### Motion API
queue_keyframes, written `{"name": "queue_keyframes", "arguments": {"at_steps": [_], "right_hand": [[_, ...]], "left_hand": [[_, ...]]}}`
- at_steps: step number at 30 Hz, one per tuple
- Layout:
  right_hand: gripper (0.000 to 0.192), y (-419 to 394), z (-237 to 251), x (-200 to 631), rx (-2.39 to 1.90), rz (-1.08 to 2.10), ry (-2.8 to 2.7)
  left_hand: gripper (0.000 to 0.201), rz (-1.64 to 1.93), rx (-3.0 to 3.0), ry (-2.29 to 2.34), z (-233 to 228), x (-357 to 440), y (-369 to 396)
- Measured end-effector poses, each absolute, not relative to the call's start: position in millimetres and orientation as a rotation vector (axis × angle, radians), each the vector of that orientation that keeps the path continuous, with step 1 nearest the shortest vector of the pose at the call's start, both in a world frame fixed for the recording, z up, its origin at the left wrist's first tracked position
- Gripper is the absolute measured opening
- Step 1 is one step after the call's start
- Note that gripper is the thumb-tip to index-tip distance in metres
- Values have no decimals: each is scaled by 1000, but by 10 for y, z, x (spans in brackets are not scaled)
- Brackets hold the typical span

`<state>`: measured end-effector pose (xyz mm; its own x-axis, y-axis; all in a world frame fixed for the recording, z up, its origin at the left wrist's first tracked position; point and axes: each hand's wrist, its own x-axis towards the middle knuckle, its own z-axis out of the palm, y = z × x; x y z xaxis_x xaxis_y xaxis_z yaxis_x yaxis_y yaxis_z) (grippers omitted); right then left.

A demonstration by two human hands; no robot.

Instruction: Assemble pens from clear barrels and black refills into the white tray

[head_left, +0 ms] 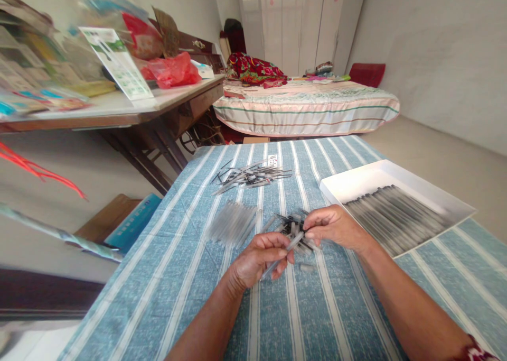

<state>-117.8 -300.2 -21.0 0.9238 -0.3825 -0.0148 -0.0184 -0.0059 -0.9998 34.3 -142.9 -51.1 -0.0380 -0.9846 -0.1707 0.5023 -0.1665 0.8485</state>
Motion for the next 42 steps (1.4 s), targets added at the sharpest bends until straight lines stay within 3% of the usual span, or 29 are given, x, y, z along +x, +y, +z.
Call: {"name": "queue_keyframes", "arguments": {"at_steps": [17, 33, 42], "right_hand": [[23, -3026, -160, -1205, -1791, -170, 260], [31, -3052, -255, -1201, -1605, -88, 338], [33, -3061, -215, -1204, -1820, 3, 297]], "left_hand": [[13, -1595, 971, -715, -504, 326, -1427], [14, -1590, 994, -681, -484, 326, -1425], [14, -1590, 1025, -714, -525, 329, -1425]]}}
